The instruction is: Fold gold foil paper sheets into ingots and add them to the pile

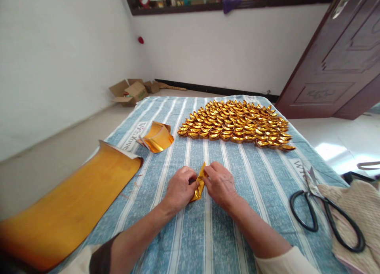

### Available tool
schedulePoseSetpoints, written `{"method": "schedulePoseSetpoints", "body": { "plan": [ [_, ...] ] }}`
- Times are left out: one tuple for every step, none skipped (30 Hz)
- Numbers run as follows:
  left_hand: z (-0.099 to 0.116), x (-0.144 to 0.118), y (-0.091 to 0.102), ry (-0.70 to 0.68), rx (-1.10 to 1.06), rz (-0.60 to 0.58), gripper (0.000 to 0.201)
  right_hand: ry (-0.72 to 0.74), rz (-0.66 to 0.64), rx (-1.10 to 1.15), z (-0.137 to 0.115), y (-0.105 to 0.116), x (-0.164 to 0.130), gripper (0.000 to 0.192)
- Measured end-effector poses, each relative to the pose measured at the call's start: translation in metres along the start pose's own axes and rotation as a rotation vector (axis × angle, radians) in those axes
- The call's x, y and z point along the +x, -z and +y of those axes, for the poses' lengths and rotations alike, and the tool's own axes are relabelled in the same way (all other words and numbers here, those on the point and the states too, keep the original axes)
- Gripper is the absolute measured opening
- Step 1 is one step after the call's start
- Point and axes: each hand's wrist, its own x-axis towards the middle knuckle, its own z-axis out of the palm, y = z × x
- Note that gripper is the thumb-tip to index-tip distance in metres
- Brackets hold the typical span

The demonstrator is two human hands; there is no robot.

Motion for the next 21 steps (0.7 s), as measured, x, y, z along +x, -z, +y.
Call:
{"method": "schedulePoseSetpoints", "body": {
  "plan": [
    [-0.001,0.000,0.000,-0.012,0.011,0.004,0.016,0.008,-0.001,-0.032,0.000,0.000,0.000,0.009],
    [-0.002,0.000,0.000,-0.022,0.019,0.009,0.016,0.013,-0.001,-0.064,0.001,0.000,0.000,0.010],
    [-0.002,0.000,0.000,-0.031,0.023,0.012,0.015,0.018,-0.004,-0.092,0.001,0.000,0.000,0.010],
    [-0.003,-0.001,0.000,-0.040,0.025,0.011,0.015,0.024,-0.010,-0.115,0.001,0.000,0.000,0.011],
    [-0.003,-0.001,0.000,-0.046,0.027,0.008,0.014,0.029,-0.018,-0.131,0.001,0.000,0.000,0.011],
    [-0.003,-0.001,0.000,-0.051,0.029,0.003,0.014,0.033,-0.027,-0.142,0.002,0.000,0.000,0.011],
    [-0.002,-0.001,0.001,-0.053,0.032,-0.004,0.013,0.035,-0.035,-0.151,0.001,0.001,0.000,0.012],
    [-0.002,-0.002,0.001,-0.053,0.036,-0.010,0.012,0.036,-0.044,-0.156,0.001,0.002,0.000,0.012],
    [-0.002,-0.002,0.001,-0.053,0.041,-0.017,0.011,0.039,-0.055,-0.157,0.001,0.002,0.000,0.013],
    [-0.001,-0.002,0.001,-0.053,0.049,-0.022,0.011,0.042,-0.068,-0.156,0.001,0.003,0.000,0.013],
    [-0.001,-0.002,0.002,-0.054,0.059,-0.026,0.010,0.047,-0.078,-0.152,0.001,0.004,0.000,0.013],
    [0.000,-0.002,0.002,-0.057,0.071,-0.033,0.010,0.052,-0.087,-0.147,0.001,0.004,0.000,0.012],
    [0.000,-0.002,0.002,-0.062,0.084,-0.040,0.010,0.058,-0.093,-0.141,0.002,0.005,-0.001,0.012],
    [0.000,-0.002,0.002,-0.069,0.096,-0.049,0.009,0.063,-0.096,-0.138,0.002,0.006,-0.001,0.012],
    [0.000,-0.002,0.002,-0.074,0.107,-0.058,0.009,0.066,-0.097,-0.137,0.002,0.006,-0.001,0.013],
    [0.000,-0.001,0.002,-0.077,0.119,-0.067,0.009,0.067,-0.098,-0.138,0.002,0.007,-0.001,0.015],
    [0.000,-0.001,0.003,-0.080,0.129,-0.077,0.010,0.068,-0.102,-0.140,0.002,0.008,-0.001,0.016],
    [0.000,-0.001,0.003,-0.082,0.138,-0.086,0.011,0.068,-0.108,-0.144,0.002,0.008,-0.001,0.016],
    [0.000,-0.001,0.003,-0.083,0.149,-0.095,0.012,0.068,-0.115,-0.148,0.001,0.009,-0.001,0.017],
    [0.001,-0.001,0.004,-0.084,0.160,-0.104,0.014,0.068,-0.121,-0.151,0.001,0.010,0.000,0.018],
    [0.001,-0.001,0.005,-0.089,0.174,-0.113,0.016,0.067,-0.126,-0.154,0.001,0.010,0.000,0.018]
  ]
}}
